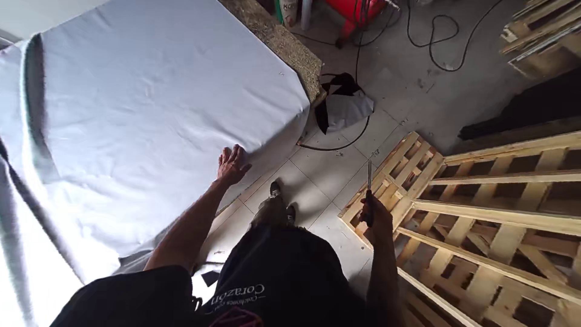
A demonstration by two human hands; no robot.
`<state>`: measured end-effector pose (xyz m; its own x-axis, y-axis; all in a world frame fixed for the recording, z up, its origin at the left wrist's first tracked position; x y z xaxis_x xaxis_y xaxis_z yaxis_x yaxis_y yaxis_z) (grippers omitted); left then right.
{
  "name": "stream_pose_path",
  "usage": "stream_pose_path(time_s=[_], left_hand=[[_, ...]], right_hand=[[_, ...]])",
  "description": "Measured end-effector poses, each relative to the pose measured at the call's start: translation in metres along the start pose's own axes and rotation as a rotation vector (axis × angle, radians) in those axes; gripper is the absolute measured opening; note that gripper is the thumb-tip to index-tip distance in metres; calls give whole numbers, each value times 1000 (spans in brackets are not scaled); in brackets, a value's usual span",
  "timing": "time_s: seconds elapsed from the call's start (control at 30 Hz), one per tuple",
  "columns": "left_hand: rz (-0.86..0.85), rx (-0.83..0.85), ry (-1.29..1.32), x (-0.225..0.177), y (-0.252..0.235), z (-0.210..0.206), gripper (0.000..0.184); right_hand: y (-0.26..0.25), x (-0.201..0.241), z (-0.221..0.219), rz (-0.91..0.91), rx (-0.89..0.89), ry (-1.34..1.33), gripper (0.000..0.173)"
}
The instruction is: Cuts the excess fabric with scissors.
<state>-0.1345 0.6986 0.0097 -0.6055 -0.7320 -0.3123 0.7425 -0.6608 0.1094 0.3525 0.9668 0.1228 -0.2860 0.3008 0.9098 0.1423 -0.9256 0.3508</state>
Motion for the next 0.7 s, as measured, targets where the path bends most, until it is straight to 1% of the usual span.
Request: stream_pose_path(time_s=[0.07,0.13,0.23,0.3,0.37,0.43,0.53,0.6,0.7], left_hand=[[-63,38,2,-48,-51,-12,92],[-113,40,22,-92,-100,-24,88],[-200,6,69,-149,-170,-40,86],[-254,-11,101,-182,-213,-50,87],[-254,-16,138,-208,-253,-56,88],[-225,-1,165,-229,-284,-58,90],[-189,3,199,-250,-323,-60,93],[-140,-18,216,-255,-338,-61,93],[-20,-83,253,-257,-351,-59,86]], right_hand=[[-20,3,-4,13,4,-75,36],[-43,2,-18,2,28,-94,35],[-84,8,-53,-26,116,-12,37],[-114,23,-77,-14,179,71,40],[-148,52,-101,21,239,137,42],[-182,87,-125,55,301,160,41],[-245,140,-169,157,412,239,43],[-285,172,-204,200,486,307,43],[-341,204,-271,224,651,323,45]])
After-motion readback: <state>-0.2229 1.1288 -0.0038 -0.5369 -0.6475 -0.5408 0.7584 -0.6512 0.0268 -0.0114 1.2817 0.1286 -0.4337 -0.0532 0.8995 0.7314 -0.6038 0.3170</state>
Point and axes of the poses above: each hand's wrist, its own y-axis away from the middle knuckle, its own z-axis out of the back of the hand, x = y × z, the point moved 7 cm from there along -y, towards the middle knuckle, and after that the axes turned 13 degrees about -x, right-handed, at the moved point
